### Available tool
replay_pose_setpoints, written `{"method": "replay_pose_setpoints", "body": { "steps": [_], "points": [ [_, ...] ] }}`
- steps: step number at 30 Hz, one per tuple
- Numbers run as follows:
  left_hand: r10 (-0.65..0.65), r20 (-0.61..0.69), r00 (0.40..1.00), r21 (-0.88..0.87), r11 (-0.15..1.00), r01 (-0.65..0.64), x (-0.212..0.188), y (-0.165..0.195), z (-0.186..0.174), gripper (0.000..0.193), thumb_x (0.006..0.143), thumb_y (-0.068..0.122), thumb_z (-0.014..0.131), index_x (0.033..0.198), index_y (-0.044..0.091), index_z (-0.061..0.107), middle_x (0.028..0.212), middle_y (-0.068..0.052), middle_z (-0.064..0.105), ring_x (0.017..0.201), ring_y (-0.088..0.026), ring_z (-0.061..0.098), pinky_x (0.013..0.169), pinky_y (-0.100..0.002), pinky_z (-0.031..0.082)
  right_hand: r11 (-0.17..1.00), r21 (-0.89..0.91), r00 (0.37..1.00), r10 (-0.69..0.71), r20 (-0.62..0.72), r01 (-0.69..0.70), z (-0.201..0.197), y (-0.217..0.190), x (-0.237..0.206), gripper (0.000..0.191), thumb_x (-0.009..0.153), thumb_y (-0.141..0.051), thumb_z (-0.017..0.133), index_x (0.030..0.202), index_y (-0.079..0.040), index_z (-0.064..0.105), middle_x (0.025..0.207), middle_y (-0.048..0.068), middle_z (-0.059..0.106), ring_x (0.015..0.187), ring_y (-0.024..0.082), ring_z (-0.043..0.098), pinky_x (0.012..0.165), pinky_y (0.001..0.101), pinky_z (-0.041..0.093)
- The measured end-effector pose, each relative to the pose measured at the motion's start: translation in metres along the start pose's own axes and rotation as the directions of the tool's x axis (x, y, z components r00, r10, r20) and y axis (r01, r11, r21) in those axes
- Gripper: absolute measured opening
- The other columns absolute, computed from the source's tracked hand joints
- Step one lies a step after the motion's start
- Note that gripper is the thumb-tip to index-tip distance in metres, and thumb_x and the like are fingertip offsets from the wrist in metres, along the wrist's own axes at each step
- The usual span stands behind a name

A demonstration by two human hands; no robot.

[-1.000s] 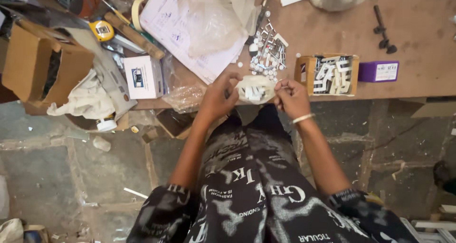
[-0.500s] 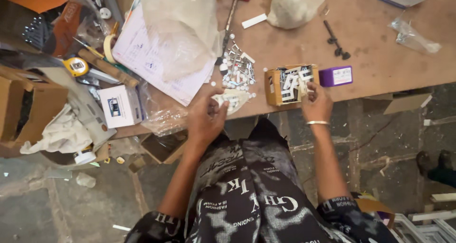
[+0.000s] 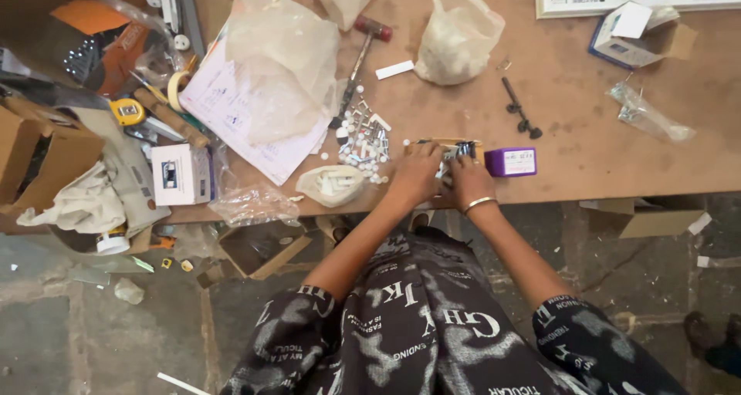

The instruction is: The person sits on the floor and picks up small white plastic parts from a low shelf, gathering them in their hands. They carry the parts to a workbench, place them into a small box, then transfer the parts into a plastic bag and wrap the bag closed.

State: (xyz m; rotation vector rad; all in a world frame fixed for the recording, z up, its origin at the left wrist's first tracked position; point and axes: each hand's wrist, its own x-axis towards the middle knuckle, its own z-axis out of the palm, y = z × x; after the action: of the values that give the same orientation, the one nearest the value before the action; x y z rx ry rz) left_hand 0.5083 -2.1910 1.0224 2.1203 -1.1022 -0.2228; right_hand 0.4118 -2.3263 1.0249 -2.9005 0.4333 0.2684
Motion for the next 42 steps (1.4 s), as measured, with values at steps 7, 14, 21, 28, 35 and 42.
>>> {"method": "replay_pose_setpoints", "body": {
  "steps": [7, 14, 21, 28, 35, 42],
  "points": [
    [-0.053, 0.174, 0.983, 0.300, 0.954, -0.002, 0.020, 0.004, 0.031, 0.070, 0.056, 0.005, 0.080, 0.123, 0.007, 0.061, 0.119, -0.015, 0.064, 0.118, -0.035, 0.058, 0.101, -0.053, 0.041, 0.996, 0.074, 0.982, -0.053, 0.183, 0.040, -0.006, 0.038, 0.011, 0.041, 0.079, -0.024, 0.077, 0.116, -0.012, 0.063, 0.113, 0.014, 0.066, 0.099, 0.038, 0.069, 0.078, 0.0499, 0.058],
    [-0.041, 0.204, 0.978, 0.316, 0.948, -0.026, 0.014, -0.001, 0.043, 0.039, 0.062, 0.009, 0.079, 0.099, 0.010, 0.067, 0.104, -0.011, 0.066, 0.106, -0.031, 0.062, 0.106, -0.051, 0.042, 0.996, 0.077, 0.983, -0.055, 0.177, 0.042, -0.016, 0.033, 0.012, 0.043, 0.079, -0.024, 0.078, 0.117, -0.014, 0.062, 0.113, 0.017, 0.065, 0.095, 0.040, 0.070, 0.072, 0.0518, 0.059],
    [-0.029, 0.124, 0.992, 0.333, 0.943, -0.014, 0.012, 0.006, 0.042, 0.037, 0.060, 0.009, 0.077, 0.096, 0.012, 0.072, 0.097, -0.010, 0.066, 0.100, -0.030, 0.066, 0.098, -0.048, 0.047, 0.987, 0.118, 0.973, -0.129, 0.193, 0.108, -0.006, 0.051, 0.027, 0.055, 0.079, -0.017, 0.073, 0.131, -0.012, 0.055, 0.110, 0.024, 0.064, 0.089, 0.044, 0.069, 0.071, 0.0523, 0.059],
    [0.018, 0.242, 0.970, 0.362, 0.926, -0.107, 0.001, -0.002, 0.041, 0.009, 0.076, 0.009, 0.069, 0.083, 0.014, 0.074, 0.094, -0.005, 0.070, 0.096, -0.026, 0.068, 0.079, -0.042, 0.057, 0.962, 0.243, 0.978, -0.162, 0.130, 0.127, -0.017, 0.060, 0.021, 0.040, 0.074, -0.012, 0.075, 0.114, -0.014, 0.072, 0.110, 0.016, 0.069, 0.093, 0.041, 0.070, 0.082, 0.0500, 0.058],
    [0.054, 0.289, 0.956, 0.236, 0.963, -0.126, 0.000, -0.012, 0.053, 0.025, 0.079, 0.006, 0.066, 0.104, 0.007, 0.069, 0.093, -0.010, 0.071, 0.095, -0.030, 0.067, 0.073, -0.043, 0.057, 0.765, 0.637, 0.987, 0.153, -0.038, -0.094, -0.036, 0.076, -0.014, 0.047, 0.070, -0.006, 0.083, 0.115, -0.005, 0.072, 0.105, 0.015, 0.077, 0.095, 0.026, 0.075, 0.083, 0.0387, 0.060],
    [0.124, 0.380, 0.917, 0.081, 0.983, -0.167, 0.002, -0.029, 0.045, 0.024, 0.073, 0.001, 0.067, 0.095, 0.010, 0.073, 0.102, -0.013, 0.071, 0.105, -0.033, 0.067, 0.088, -0.043, 0.057, -0.182, 0.973, 0.878, 0.431, 0.207, -0.141, 0.002, 0.103, -0.042, 0.054, 0.077, 0.004, 0.076, 0.128, -0.002, 0.061, 0.116, 0.015, 0.073, 0.099, 0.023, 0.074, 0.079, 0.0345, 0.066]
  ]
}}
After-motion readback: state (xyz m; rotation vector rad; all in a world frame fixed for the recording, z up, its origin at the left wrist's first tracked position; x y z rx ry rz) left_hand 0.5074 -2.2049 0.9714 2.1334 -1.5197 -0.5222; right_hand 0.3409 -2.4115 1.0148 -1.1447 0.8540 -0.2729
